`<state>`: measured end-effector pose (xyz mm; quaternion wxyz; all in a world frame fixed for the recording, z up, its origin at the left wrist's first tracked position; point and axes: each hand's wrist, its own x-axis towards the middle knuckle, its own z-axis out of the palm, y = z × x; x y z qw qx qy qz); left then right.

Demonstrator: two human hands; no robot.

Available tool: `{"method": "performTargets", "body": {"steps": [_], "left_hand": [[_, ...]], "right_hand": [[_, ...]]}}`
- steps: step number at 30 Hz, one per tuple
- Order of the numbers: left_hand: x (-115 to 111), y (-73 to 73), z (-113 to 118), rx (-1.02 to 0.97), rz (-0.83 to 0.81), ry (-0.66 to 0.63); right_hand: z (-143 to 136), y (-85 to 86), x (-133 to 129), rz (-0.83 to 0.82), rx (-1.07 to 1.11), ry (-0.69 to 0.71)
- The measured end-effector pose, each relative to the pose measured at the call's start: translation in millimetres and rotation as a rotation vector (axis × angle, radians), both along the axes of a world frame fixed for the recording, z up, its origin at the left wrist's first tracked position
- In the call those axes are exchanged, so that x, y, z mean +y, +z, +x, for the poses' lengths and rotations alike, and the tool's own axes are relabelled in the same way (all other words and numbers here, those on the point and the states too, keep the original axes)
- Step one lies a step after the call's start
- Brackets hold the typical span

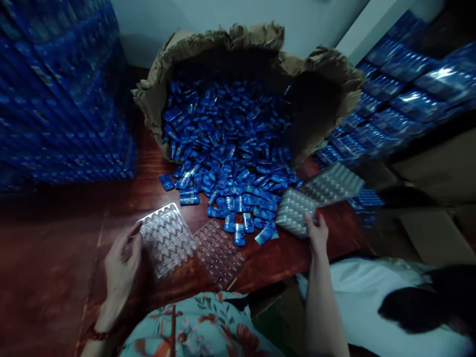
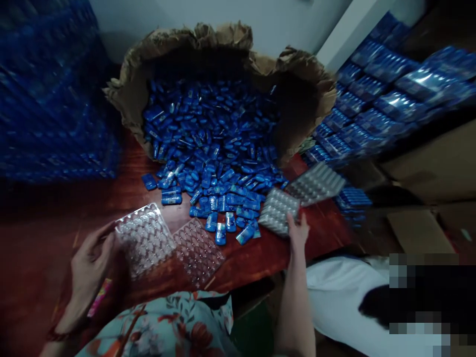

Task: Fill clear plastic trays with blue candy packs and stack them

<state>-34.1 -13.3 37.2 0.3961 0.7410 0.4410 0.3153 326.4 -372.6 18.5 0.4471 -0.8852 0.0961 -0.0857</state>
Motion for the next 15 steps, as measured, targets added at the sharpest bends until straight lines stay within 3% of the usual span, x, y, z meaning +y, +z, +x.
{"method": "performTargets", "body": {"steps": [2, 4, 6, 10, 13, 15], "left_hand": [[5, -6.1, -12, 0.044, 0.128, -0.002], [8, -13.3, -24, 0.075, 0.150, 0.017], [8, -19.6, -31, 0.092, 0.106, 0.042], [0, -25.0, -24, 0.191, 0.132, -0.019], [-4, -27.0, -8, 0.297, 0.121, -0.066], [-2, -28.8, 0, 0.279, 0.035, -0.078]], "right_hand": [[-14, 8.3, 5, -0.120, -0.182, -0.062], [-37, 15.1, 17, -0.236, -0.387, -0.021], [-71, 15.7, 38, -0.249, -0.451, 0.200], [-155, -2.1, 88, -0.183, -0.299, 0.860], [-202, -17.5, 118, -0.146, -0.214, 1.000], [-217, -22.4, 135, -0.144, -0.199, 1.046]]}}
